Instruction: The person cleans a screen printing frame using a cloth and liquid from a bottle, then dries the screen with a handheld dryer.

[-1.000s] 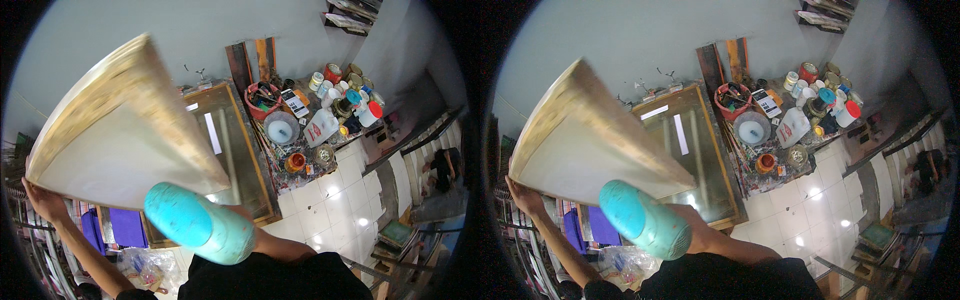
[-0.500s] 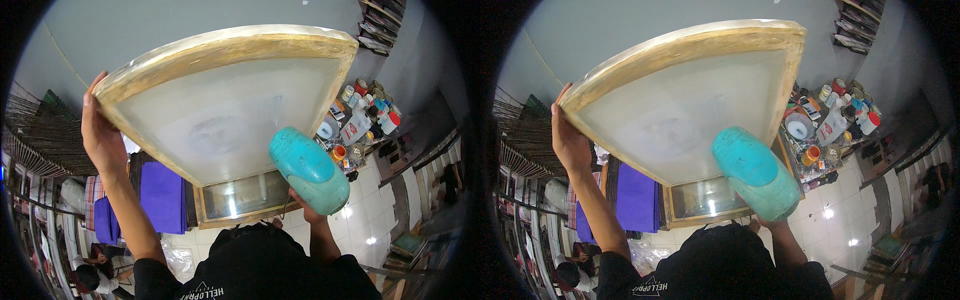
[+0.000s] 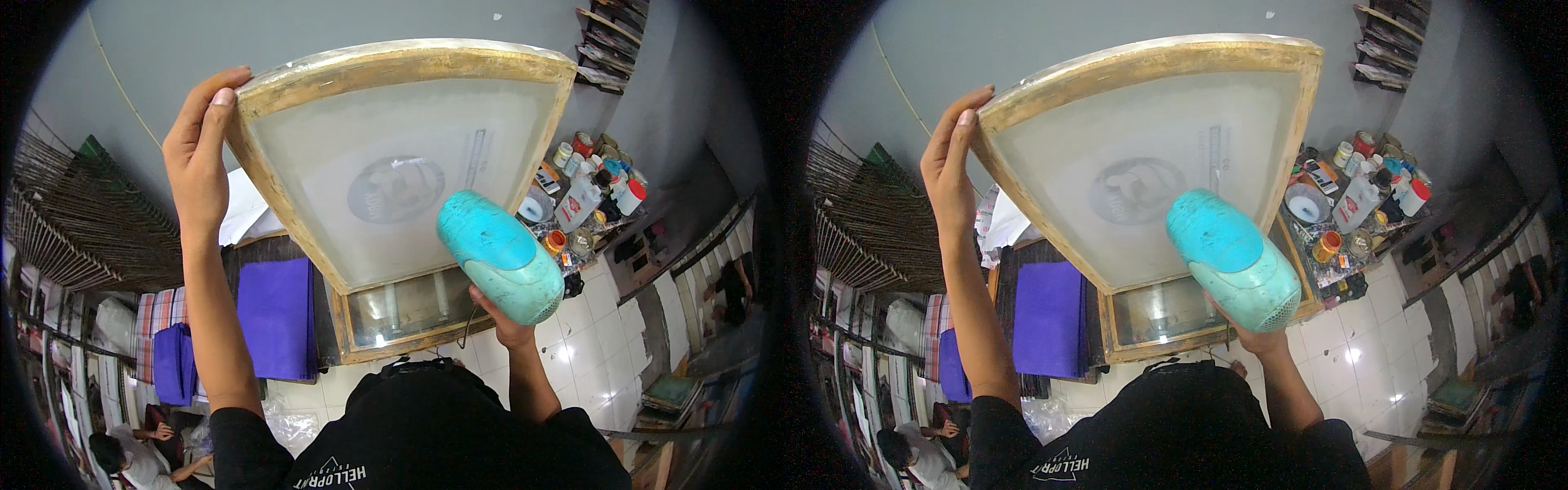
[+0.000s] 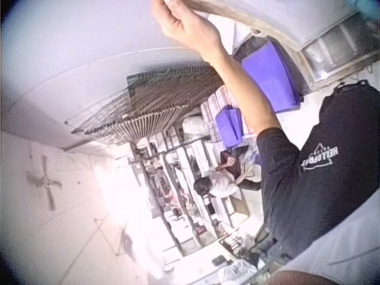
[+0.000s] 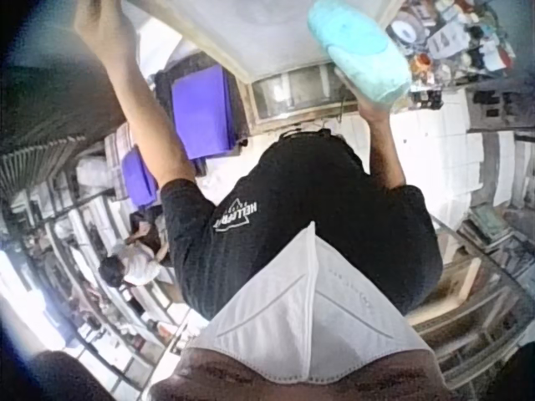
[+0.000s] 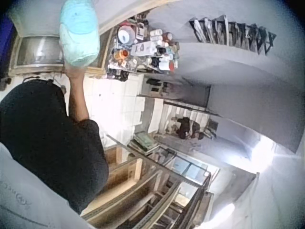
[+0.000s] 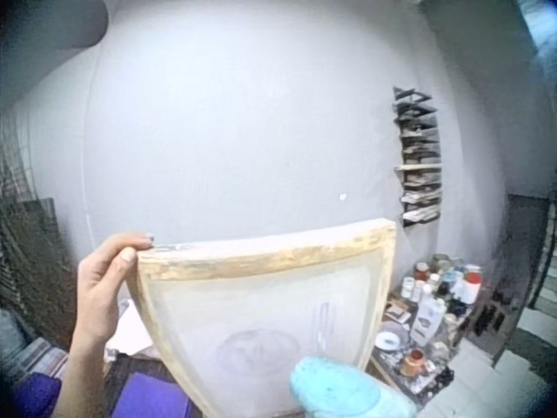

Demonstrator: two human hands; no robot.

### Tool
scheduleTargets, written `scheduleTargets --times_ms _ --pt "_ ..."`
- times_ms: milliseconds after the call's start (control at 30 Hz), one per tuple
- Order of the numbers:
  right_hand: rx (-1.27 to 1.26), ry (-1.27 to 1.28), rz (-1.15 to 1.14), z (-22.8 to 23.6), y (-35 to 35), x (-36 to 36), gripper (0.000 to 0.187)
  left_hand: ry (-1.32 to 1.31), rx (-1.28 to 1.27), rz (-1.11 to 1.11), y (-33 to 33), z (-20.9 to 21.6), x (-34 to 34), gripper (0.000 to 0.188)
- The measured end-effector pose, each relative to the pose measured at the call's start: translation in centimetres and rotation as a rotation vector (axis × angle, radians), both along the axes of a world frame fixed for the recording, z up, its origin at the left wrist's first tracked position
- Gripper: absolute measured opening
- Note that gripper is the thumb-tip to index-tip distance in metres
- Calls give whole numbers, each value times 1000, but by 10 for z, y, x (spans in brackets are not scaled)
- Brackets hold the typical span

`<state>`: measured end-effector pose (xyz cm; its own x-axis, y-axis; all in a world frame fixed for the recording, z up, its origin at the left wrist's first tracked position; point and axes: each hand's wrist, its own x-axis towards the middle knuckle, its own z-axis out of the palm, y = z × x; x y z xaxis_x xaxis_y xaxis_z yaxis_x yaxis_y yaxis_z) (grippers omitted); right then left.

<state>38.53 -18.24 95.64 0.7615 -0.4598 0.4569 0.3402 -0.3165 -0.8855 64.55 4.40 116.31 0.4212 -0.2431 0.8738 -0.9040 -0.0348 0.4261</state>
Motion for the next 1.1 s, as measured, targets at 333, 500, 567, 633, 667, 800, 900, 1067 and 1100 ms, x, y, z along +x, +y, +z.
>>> scheduleTargets --times_ms 333,500,567,633,667,800,900,1067,1100 --pt "-413 44 -97 -36 -4 -3 35 -8 -15 44 -1 -1 -10 31" --pt "-280 69 -10 -41 1 4 39 -115 -12 122 -4 -2 -12 28" --pt "-195 107 39 -28 5 9 39 -135 27 152 -5 -2 -10 29" --pt "-213 103 97 -21 6 14 38 -130 62 169 -8 -1 -5 30" --pt "-223 100 125 -17 6 17 37 -115 77 170 -10 0 -1 30" --pt "-296 53 109 -1 4 31 48 -135 218 294 -19 4 0 36" --pt "-286 -44 98 17 7 37 48 -255 361 432 -23 12 -4 41" --pt "-293 -31 74 15 -6 45 52 -365 547 626 -34 22 -14 52" --pt "-311 -42 55 18 -8 44 52 -357 579 620 -36 24 -16 52"
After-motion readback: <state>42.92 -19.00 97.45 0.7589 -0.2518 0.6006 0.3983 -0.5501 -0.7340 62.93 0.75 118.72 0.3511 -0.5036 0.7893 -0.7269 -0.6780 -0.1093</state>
